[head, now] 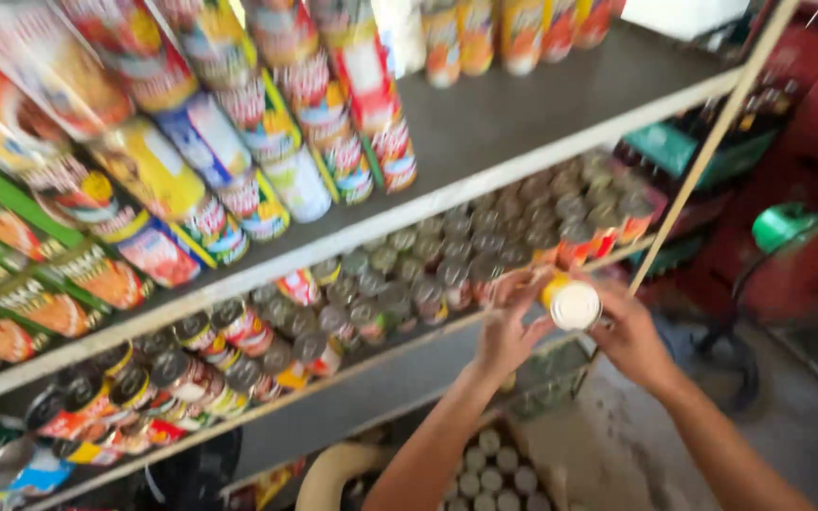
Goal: Arranging canned goods from a box onto a store shelf.
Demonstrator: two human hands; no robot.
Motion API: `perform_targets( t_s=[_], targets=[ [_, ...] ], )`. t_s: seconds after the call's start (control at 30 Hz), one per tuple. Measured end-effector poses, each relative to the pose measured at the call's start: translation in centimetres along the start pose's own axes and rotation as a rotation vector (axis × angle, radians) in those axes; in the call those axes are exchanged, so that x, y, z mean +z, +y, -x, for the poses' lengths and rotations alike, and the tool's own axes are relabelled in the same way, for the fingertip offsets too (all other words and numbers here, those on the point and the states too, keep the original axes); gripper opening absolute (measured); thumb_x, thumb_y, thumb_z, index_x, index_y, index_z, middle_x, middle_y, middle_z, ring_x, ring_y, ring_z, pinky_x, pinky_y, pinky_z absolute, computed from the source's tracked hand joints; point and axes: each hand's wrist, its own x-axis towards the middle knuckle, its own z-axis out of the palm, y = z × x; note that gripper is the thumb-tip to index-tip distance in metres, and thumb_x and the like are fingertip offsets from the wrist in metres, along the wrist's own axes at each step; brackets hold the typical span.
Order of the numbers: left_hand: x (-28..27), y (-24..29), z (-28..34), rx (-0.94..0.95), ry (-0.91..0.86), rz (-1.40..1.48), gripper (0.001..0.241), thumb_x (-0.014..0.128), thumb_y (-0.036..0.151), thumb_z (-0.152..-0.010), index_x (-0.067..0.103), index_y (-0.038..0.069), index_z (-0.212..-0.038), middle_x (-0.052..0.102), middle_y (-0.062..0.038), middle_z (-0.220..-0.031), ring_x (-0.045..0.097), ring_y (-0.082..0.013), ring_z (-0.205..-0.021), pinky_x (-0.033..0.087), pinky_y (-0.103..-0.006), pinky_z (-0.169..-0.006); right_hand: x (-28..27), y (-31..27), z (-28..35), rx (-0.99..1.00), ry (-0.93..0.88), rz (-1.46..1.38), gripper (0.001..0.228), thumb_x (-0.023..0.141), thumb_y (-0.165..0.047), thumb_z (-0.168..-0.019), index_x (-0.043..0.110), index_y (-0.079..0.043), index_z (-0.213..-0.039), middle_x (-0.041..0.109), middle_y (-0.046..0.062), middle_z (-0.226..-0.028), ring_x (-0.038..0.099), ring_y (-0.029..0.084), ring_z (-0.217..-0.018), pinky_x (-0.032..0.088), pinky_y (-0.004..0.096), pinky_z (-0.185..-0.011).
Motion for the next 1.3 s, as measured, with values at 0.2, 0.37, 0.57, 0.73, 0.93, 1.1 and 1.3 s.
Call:
perform_targets(
  t_s=[0.2,0.37,0.57,0.73,0.93,1.1,1.3],
  targets=[
    [0.6,6.1,-14.3,0.028,0.215,0.228,0.055,0.085,0.02,-0.09,0.057,0.007,-0.135,0.065,-0.01,-0.125,0.069,-0.0214,-0.108,0.06,-0.0346,-0.092,-9.1,-6.7,-11.1,-0.298,0.196,-0.034,0.056,0.077,-0.001,-0.085,0.058,-0.006,-0.137,0.057,0.009,-0.134,0.062,0.021,-0.121,0.058,0.032,-0.094],
    [-1.5,9.3,-23.1,0.143,0.304,0.127,0.051,0.079,0.017,-0.093,0.056,0.003,-0.136,0.064,-0.012,-0.124,0.07,-0.0216,-0.106,0.061,-0.0327,-0.084,-12.4,-8.3,-20.1,-0.343,0.175,-0.152,0.051,0.078,-0.005,-0.087,0.06,-0.004,-0.135,0.061,0.007,-0.128,0.064,0.019,-0.115,0.058,0.033,-0.092],
    [-0.9,0.6,-30.4,0.06,0.378,0.091,0.045,0.074,0.015,-0.094,0.055,0.002,-0.134,0.068,-0.014,-0.121,0.072,-0.0224,-0.106,0.062,-0.0331,-0.086,-11.5,-4.3,-32.4,-0.285,0.052,-0.191,0.046,0.077,-0.01,-0.087,0.058,-0.002,-0.128,0.071,0.004,-0.11,0.069,0.016,-0.101,0.057,0.031,-0.086],
    [-1.8,-6.4,-34.9,-0.051,0.338,0.038,0.042,0.073,0.015,-0.092,0.055,0.003,-0.128,0.073,-0.014,-0.111,0.075,-0.0223,-0.101,0.06,-0.0335,-0.086,-8.9,1.7,-42.1,-0.325,-0.065,-0.086,0.037,0.078,-0.008,-0.085,0.059,0.002,-0.116,0.069,0.01,-0.099,0.07,0.016,-0.09,0.059,0.033,-0.078],
    [-1.6,-14.5,-36.7,-0.241,0.288,-0.236,0.044,0.081,0.02,-0.084,0.058,0.003,-0.118,0.075,-0.014,-0.101,0.075,-0.0249,-0.091,0.058,-0.0367,-0.08,-6.9,3.0,-44.8,-0.347,-0.106,0.07,0.034,0.079,-0.009,-0.085,0.064,0.001,-0.113,0.072,0.013,-0.091,0.068,0.018,-0.08,0.056,0.036,-0.074],
    [-1.9,-14.5,-35.7,-0.329,0.186,-0.284,0.037,0.08,0.024,-0.085,0.06,0.003,-0.108,0.075,-0.014,-0.097,0.074,-0.0274,-0.091,0.057,-0.0391,-0.081,-5.9,4.1,-44.0,-0.479,0.044,0.096,0.046,0.077,-0.009,-0.08,0.056,0.005,-0.12,0.069,0.019,-0.097,0.071,0.029,-0.086,0.056,0.041,-0.074],
    [-2.0,-13.1,-35.2,-0.369,0.09,-0.362,0.025,0.079,0.029,-0.085,0.075,0.008,-0.099,0.077,-0.012,-0.093,0.075,-0.026,-0.09,0.057,-0.0365,-0.082,-6.1,6.1,-44.1,-0.368,-0.041,0.32,0.028,0.072,-0.015,-0.09,0.065,0.0,-0.112,0.072,0.022,-0.102,0.071,0.039,-0.096,0.056,0.046,-0.083]
  ],
)
